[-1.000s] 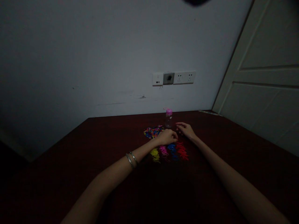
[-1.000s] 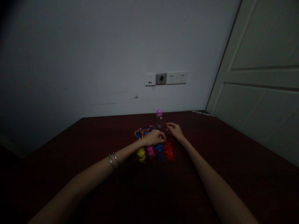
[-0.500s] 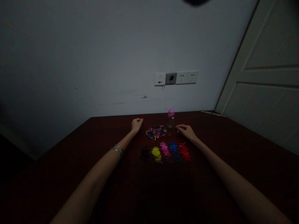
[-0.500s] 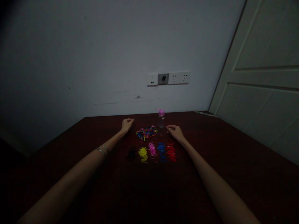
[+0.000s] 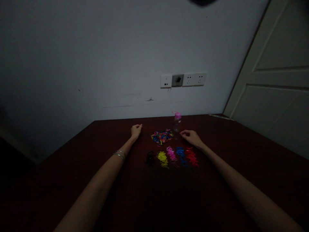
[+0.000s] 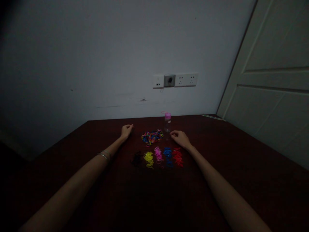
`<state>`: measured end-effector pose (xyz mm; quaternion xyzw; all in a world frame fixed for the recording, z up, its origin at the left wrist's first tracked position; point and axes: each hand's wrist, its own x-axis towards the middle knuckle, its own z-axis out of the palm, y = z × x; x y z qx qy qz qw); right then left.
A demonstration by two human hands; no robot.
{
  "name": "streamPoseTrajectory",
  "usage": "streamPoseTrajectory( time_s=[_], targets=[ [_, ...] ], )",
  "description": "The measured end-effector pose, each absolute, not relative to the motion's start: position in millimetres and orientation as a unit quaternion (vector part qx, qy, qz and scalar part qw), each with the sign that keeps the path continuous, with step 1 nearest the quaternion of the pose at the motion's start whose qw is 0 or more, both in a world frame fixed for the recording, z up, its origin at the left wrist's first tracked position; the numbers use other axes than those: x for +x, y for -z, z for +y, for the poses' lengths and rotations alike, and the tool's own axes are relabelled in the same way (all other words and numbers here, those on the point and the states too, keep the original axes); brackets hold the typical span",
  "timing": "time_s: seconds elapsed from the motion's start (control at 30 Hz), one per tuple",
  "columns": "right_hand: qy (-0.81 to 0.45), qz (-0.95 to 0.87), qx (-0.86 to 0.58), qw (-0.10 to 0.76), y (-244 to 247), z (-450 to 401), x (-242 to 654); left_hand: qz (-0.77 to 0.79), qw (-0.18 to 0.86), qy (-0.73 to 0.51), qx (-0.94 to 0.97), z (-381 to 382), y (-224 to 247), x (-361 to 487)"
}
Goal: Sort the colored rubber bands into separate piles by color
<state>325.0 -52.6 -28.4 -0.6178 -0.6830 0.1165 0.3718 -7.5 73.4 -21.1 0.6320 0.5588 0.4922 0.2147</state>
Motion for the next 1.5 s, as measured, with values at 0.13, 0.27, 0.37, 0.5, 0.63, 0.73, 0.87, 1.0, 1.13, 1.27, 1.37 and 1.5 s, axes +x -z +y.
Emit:
streamPoseTrajectory(
  time_s=[0.13, 0.27, 0.37, 0.5, 0.63, 0.73, 0.87, 1.0, 1.13, 1.27, 1.37, 1.5],
  targets=[
    [-0.11, -0.711, -0.606, 0.339, 21.3, -59.5, 312.1, 0.565, 0.221, -0.491, 0.625, 70.1, 20.5, -7.8],
    [-0.122, -0.743, -0.577, 0.317, 18.2, -60.6, 297.7, 0.566, 0.208, -0.489, 0.63, 67.5, 20.0, -7.7],
    [-0.104, -0.76, -0.563, 0.308, 18.4, -60.1, 290.0, 0.559, 0.209, -0.485, 0.639, 66.6, 20.0, -7.3],
    [-0.078, -0.761, -0.575, 0.291, 18.2, -60.7, 284.6, 0.56, 0.216, -0.486, 0.635, 66.7, 21.0, -7.0],
    [-0.066, -0.764, -0.579, 0.276, 17.7, -60.5, 283.3, 0.559, 0.216, -0.486, 0.636, 68.2, 22.9, -7.1],
    [-0.059, -0.773, -0.572, 0.267, 18.1, -59.0, 283.2, 0.557, 0.22, -0.489, 0.634, 70.4, 25.1, -7.3],
    [-0.042, -0.777, -0.575, 0.252, 18.0, -57.8, 282.0, 0.551, 0.223, -0.493, 0.635, 72.2, 27.0, -7.6],
    [-0.032, -0.778, -0.579, 0.242, 18.0, -57.6, 281.2, 0.554, 0.229, -0.492, 0.631, 70.4, 25.6, -7.7],
    [-0.052, -0.783, -0.565, 0.257, 19.9, -55.7, 284.3, 0.565, 0.241, -0.495, 0.614, 68.5, 23.7, -7.0],
    [-0.089, -0.787, -0.536, 0.291, 21.8, -51.4, 290.1, 0.571, 0.249, -0.493, 0.608, 68.2, 23.3, -6.5],
    [-0.111, -0.785, -0.519, 0.32, 20.5, -48.9, 293.6, 0.566, 0.243, -0.494, 0.613, 68.3, 23.8, -6.6],
    [-0.133, -0.777, -0.511, 0.342, 12.6, -50.4, 297.6, 0.554, 0.243, -0.499, 0.621, 69.0, 25.3, -7.2]
  ],
)
